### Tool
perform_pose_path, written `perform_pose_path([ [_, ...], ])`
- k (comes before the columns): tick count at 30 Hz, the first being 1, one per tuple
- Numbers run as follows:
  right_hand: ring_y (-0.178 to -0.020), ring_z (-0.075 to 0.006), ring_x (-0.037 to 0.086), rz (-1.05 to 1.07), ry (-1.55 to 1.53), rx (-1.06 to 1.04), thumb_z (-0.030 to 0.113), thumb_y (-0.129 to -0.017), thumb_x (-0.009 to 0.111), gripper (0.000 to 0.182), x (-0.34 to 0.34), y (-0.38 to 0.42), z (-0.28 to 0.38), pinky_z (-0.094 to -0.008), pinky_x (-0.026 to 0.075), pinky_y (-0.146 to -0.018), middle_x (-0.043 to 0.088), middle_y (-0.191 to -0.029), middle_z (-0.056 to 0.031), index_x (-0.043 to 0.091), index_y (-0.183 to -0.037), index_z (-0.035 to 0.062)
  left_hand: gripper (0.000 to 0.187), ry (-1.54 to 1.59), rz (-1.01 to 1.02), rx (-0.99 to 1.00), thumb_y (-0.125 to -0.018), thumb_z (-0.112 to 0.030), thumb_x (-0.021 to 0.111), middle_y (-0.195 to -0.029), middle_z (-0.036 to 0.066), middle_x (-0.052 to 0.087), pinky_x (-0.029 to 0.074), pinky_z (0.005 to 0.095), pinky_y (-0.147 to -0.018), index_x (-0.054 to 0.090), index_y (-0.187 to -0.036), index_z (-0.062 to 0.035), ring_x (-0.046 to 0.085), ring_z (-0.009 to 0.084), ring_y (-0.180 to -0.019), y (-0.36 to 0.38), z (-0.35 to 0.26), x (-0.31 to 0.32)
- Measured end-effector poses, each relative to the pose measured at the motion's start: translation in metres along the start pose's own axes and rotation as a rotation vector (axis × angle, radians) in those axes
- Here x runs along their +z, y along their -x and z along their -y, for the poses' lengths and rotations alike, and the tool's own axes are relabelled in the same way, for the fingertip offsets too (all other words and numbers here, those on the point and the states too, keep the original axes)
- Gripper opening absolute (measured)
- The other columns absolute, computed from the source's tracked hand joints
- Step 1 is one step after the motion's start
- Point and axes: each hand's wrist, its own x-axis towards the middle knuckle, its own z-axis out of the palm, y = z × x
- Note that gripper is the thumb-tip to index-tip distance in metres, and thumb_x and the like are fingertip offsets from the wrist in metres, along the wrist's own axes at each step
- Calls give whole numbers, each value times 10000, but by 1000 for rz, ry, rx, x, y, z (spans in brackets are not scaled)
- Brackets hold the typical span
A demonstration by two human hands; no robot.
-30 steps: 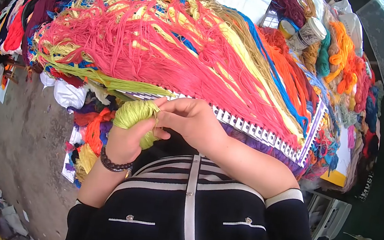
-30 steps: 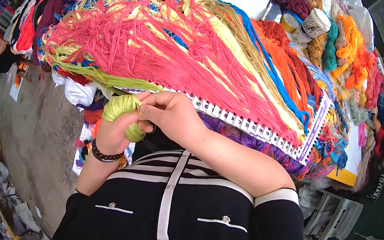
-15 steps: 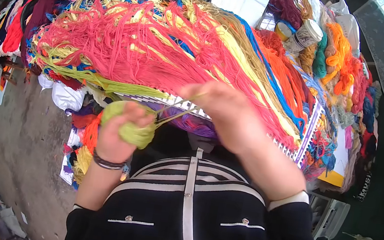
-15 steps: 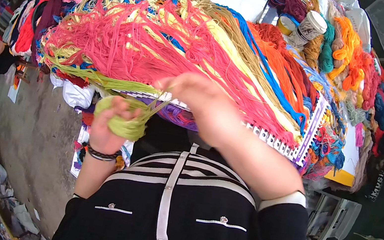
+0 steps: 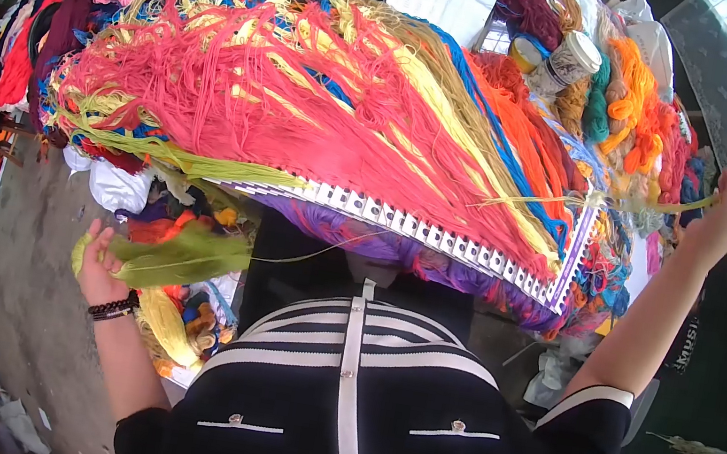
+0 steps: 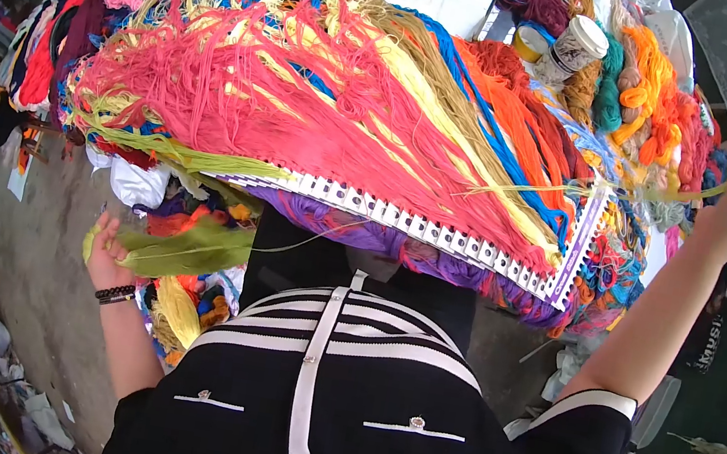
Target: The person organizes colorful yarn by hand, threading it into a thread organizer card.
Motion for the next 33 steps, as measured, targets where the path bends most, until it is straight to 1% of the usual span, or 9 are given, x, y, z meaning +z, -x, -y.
perform_pose_path([
  [1, -774, -83, 503, 148, 17, -39, 162, -858, 560, 167, 10, 19, 13, -236, 385, -721, 590, -814, -25, 631, -813, 17, 412, -92, -34, 29, -845, -99, 526, -918, 37, 613, 270, 151, -395, 472, -1244, -12, 337, 15, -454, 4, 1, 6],
  [5, -513, -76, 447, 1081, -123, 724, 259, -755, 595, 159, 61, 110, 46, -211, 345, -486, 502, -651, 22, 598, -751, 100, 380, -96, 473, -374, -857, -123, 528, -952, 90, 640, 287, 165, -431, 495, -1217, -6, 362, 20, -485, 38, 34, 66],
  [6, -456, -68, 421, 1175, -201, 719, 272, -722, 596, 161, 79, 149, 46, -203, 316, -438, 503, -634, 29, 583, -713, 112, 370, -79, 558, -472, -864, -133, 527, -980, 103, 645, 298, 172, -440, 501, -1212, -8, 362, 25, -483, 49, 46, 87],
  [10, -670, -89, 539, 1604, -217, 828, 158, -762, 650, 178, 112, 248, 72, -231, 421, -594, 602, -741, -11, 660, -884, 28, 353, -303, 842, -438, -899, -154, 489, -1163, 119, 606, 345, 183, -475, 503, -1221, -11, 414, 41, -523, 75, 74, 156],
  [16, -572, -169, 610, 1705, -95, 298, 199, -798, 623, 201, 137, 316, 43, -312, 470, -536, 626, -621, -70, 668, -796, 2, 318, -625, 712, -278, -910, -231, 507, -1053, 100, 650, 411, 200, -528, 560, -1158, -39, 585, 97, -682, 89, 91, 194],
  [19, -522, -140, 595, 1741, -111, 695, 193, -831, 582, 219, 141, 321, 39, -280, 466, -491, 631, -630, -71, 656, -781, -6, 264, -569, 674, -323, -900, -208, 524, -1012, 74, 648, 450, 224, -584, 564, -1110, -54, 639, 137, -807, 94, 99, 201],
  [22, -488, -127, 582, 1753, -117, 749, 199, -858, 546, 247, 145, 325, 33, -268, 464, -463, 629, -625, -68, 649, -784, -14, 214, -437, 674, -308, -867, -89, 562, -987, 38, 615, 468, 245, -627, 545, -1079, -62, 650, 168, -793, 94, 115, 205],
  [32, -501, -164, 592, 1781, 64, 654, 258, -853, 543, 301, 147, 316, 47, -305, 477, -498, 627, -623, -88, 638, -779, -18, 194, -407, 656, -262, -836, -10, 580, -898, 66, 625, 467, 239, -589, 544, -1027, -12, 650, 166, -756, 84, 130, 206],
  [33, -507, -169, 593, 1791, 70, 412, 260, -849, 536, 299, 146, 316, 44, -312, 480, -512, 625, -620, -90, 640, -785, -13, 200, -387, 663, -231, -833, -2, 582, -893, 72, 627, 467, 239, -586, 541, -1028, -6, 646, 166, -746, 83, 132, 205],
])
